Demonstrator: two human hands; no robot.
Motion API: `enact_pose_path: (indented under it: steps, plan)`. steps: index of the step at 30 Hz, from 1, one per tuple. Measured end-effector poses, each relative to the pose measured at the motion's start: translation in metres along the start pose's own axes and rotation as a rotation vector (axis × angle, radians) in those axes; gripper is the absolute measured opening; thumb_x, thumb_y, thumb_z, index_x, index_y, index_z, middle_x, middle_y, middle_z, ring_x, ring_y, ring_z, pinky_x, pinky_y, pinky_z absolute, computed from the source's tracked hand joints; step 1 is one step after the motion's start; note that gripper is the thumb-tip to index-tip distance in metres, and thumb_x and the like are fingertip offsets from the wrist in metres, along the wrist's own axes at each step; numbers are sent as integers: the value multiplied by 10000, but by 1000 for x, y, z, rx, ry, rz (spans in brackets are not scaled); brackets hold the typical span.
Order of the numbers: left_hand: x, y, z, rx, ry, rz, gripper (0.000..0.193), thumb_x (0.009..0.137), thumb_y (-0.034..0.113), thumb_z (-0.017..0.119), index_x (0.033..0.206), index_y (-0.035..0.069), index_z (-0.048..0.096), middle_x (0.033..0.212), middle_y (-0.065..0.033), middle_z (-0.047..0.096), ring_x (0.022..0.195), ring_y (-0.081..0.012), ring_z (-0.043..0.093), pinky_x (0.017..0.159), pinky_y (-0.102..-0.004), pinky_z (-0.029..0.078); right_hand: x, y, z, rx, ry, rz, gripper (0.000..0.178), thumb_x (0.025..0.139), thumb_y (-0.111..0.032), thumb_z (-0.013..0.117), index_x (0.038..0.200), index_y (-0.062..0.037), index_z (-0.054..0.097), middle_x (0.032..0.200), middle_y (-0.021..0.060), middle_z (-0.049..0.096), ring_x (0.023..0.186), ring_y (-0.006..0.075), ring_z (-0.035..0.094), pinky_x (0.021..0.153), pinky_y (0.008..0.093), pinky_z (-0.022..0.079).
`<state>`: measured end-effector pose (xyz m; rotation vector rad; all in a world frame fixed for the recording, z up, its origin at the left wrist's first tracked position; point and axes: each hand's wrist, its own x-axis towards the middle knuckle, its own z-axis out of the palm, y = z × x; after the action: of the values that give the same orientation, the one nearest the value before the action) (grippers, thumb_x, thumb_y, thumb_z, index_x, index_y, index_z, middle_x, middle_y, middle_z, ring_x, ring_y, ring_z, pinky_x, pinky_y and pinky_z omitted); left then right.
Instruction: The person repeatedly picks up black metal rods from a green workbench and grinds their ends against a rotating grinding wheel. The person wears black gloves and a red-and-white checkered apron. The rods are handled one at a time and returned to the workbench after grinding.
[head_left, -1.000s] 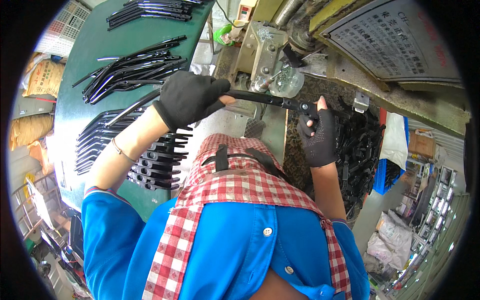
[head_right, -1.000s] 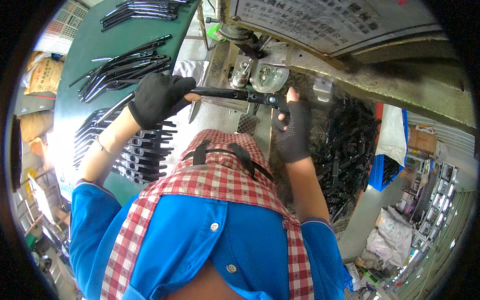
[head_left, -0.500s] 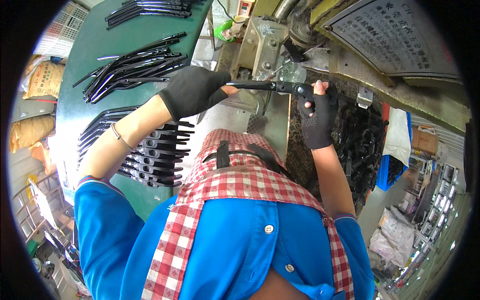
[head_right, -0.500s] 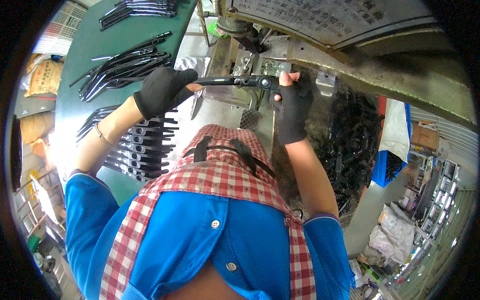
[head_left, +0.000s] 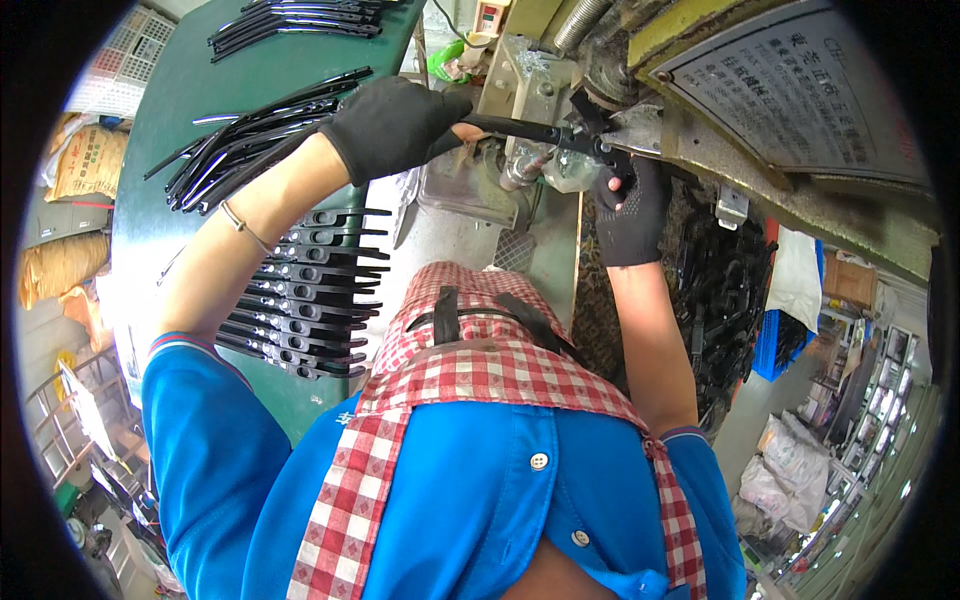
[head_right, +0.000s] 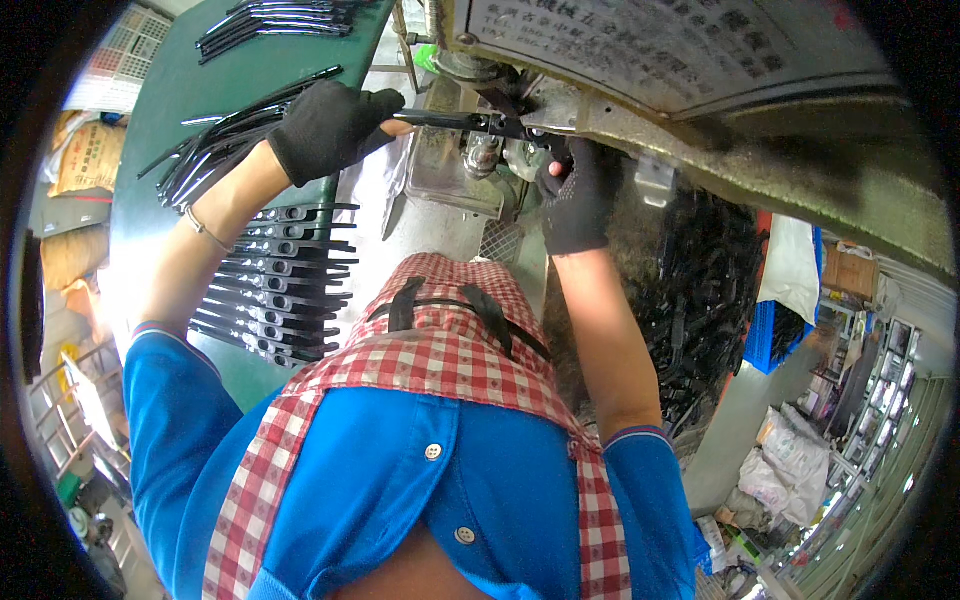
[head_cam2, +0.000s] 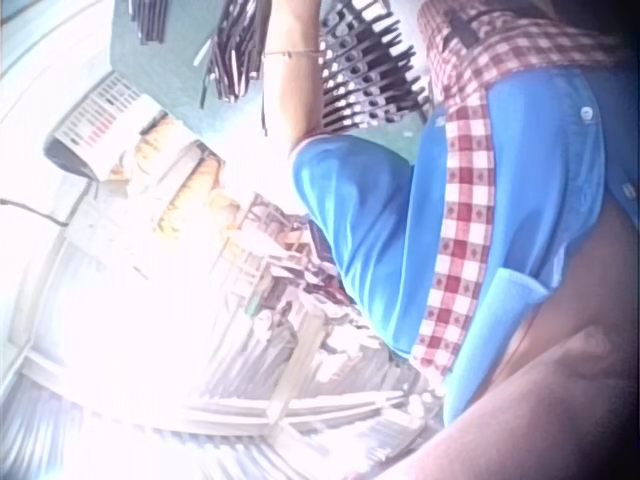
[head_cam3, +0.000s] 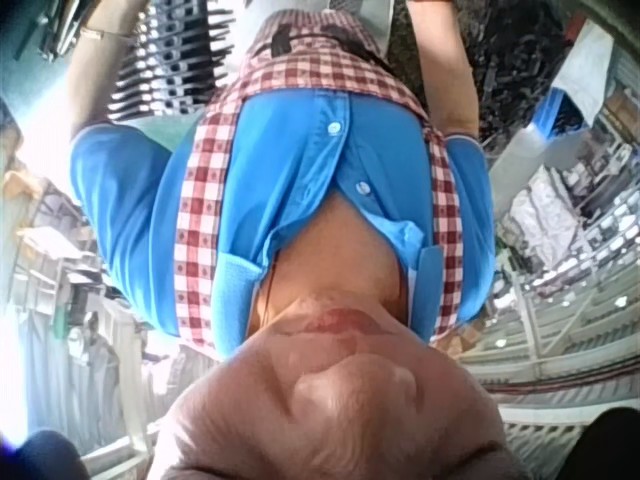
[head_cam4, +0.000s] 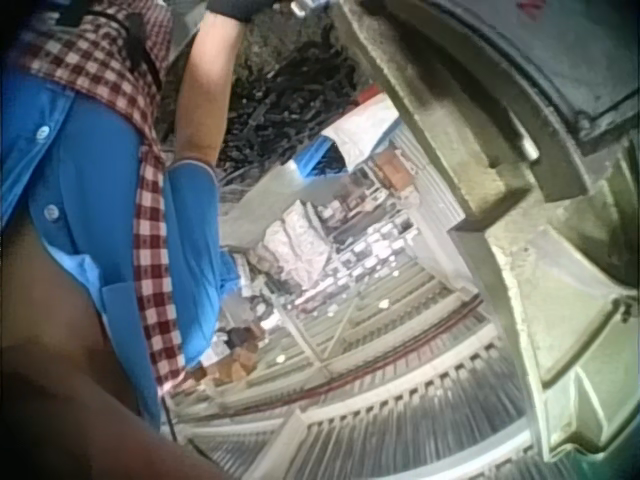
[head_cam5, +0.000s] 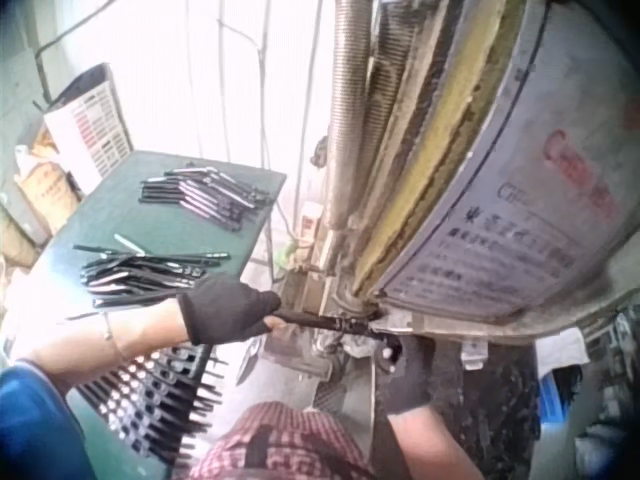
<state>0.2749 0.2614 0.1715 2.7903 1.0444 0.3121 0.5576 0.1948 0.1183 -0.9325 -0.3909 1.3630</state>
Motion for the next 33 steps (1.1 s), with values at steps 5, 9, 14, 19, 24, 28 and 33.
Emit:
enact_pose_path:
  steps: [5,9,14,19,24,28,33]
  plan:
    - [7,-3,-2,67,8,11,348,926,432,532,893,87,566,609,-143,588,583,-368,604,538,-459,466,-1,5,5,-17,134,58,171,907,-248,557,818,-105,532,559,26,466,403,109,356,390,245,240]
    - [7,-9,-11,72,-53,26,316,912,398,552,922,84,575,731,-162,625,663,-381,619,593,-466,476,6,10,3,-98,148,-37,201,921,-296,566,826,-120,539,531,24,458,368,114,322,385,255,223]
    - [-46,-70,-19,-197,-103,-236,298,908,330,594,966,38,611,707,-205,606,660,-410,604,610,-456,471,2,7,8,-120,199,-102,209,912,-279,607,787,-139,516,507,0,432,365,98,310,391,251,210]
    - [-67,-64,-11,39,68,-306,357,873,382,627,1040,69,662,719,-201,641,679,-388,638,600,-449,490,6,17,5,-72,188,-8,198,916,-313,595,813,-148,557,505,-26,411,360,90,270,389,254,182]
    - [-60,-74,-13,-129,-173,-346,400,878,428,608,996,51,672,786,-241,648,777,-391,648,672,-459,492,10,18,1,-47,207,1,133,865,-275,659,923,-158,636,597,-52,454,426,70,340,405,227,228]
    - [-40,-60,-32,-21,-196,-292,434,858,452,616,1069,73,604,849,-200,645,814,-367,646,691,-451,507,-5,18,9,-117,194,-21,149,917,-287,582,994,-161,606,533,-37,381,393,84,304,392,244,209]
    - [-33,-34,13,242,82,-37,372,848,366,632,1103,116,530,924,-137,613,830,-345,629,675,-450,515,10,31,-18,-268,196,8,272,901,-368,642,812,-116,595,620,-34,518,450,60,400,421,194,283]
